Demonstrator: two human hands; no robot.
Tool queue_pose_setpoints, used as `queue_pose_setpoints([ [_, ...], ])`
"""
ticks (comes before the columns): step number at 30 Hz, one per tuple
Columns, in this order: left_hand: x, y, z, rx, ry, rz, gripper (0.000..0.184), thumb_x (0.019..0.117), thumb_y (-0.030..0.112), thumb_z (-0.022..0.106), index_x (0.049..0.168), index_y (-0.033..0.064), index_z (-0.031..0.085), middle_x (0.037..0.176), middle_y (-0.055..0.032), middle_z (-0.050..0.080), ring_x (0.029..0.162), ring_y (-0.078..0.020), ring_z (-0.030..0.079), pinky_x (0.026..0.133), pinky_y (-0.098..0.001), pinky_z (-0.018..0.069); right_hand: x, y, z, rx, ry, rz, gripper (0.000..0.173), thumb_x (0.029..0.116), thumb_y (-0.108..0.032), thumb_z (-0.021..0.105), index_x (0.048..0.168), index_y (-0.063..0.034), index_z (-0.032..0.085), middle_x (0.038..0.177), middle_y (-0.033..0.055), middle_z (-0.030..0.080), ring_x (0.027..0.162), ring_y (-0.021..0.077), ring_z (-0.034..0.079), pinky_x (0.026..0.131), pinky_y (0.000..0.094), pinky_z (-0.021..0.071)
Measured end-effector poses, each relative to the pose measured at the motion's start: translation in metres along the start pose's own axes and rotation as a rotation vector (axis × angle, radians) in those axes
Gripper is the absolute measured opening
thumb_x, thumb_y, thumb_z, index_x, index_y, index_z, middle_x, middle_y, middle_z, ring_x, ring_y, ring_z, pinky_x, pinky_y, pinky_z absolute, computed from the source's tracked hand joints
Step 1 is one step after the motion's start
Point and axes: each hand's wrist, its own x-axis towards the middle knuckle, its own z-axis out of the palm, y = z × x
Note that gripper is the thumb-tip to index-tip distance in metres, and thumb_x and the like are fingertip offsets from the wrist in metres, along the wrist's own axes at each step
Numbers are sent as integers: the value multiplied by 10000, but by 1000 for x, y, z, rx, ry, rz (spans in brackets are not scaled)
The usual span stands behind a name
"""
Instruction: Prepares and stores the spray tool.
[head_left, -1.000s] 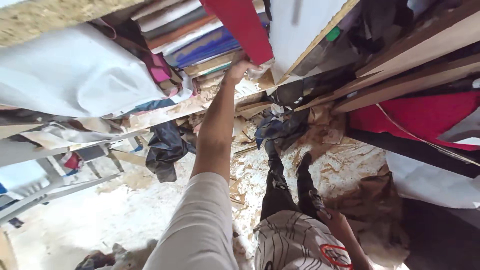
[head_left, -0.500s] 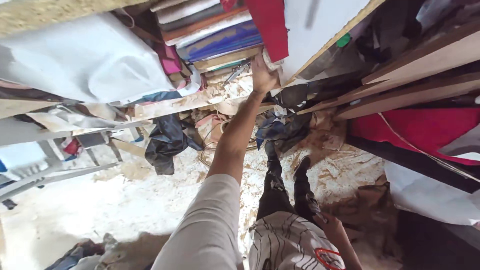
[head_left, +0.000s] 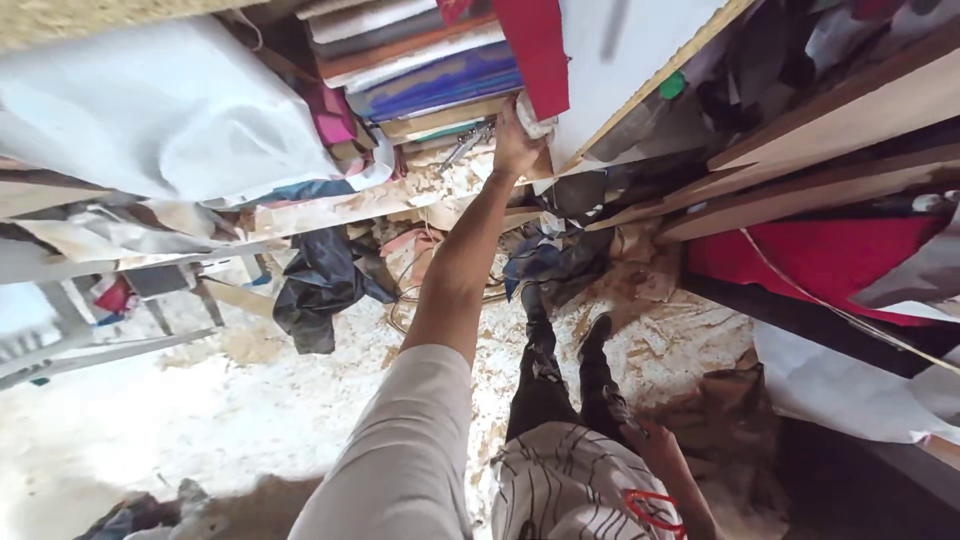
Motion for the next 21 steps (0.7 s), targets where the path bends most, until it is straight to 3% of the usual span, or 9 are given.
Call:
queue_pose_setpoints([
  [4, -5, -2, 2, 46, 11, -10, 1090, 652, 423, 904, 1545, 92, 375, 1516, -147, 488, 1405, -285, 473, 1161, -428, 427, -5, -6, -2, 7, 13, -8, 434, 934, -562, 693, 1182, -216, 774, 1036, 67, 774, 977, 236, 735, 908, 552, 577],
  [7, -9, -1, 4, 74, 21, -48, 1054, 679, 449, 882, 1536, 75, 396, 1500, -149, 508, 1393, -287, 490, 1147, -431, 443, -6, -6, -1, 21, -2, 10, 429, 932, -556, 700, 1175, -209, 773, 1022, 76, 770, 968, 245, 732, 897, 557, 576],
  [13, 0, 10, -5, 126, -81, -102, 1074, 716, 465, 864, 1555, 51, 337, 1524, -183, 473, 1397, -318, 485, 1142, -466, 446, -8, -1, 0, -22, -20, 47, 429, 938, -559, 688, 1200, -229, 767, 1014, 89, 768, 958, 270, 731, 878, 579, 574],
  [21, -9, 6, 6, 142, 62, -115, 1085, 649, 444, 914, 1540, 112, 392, 1512, -156, 482, 1368, -291, 518, 1070, -426, 522, -6, -10, -6, -6, -4, 24, 379, 938, -526, 709, 1159, -228, 781, 999, 66, 773, 942, 238, 734, 881, 554, 579],
])
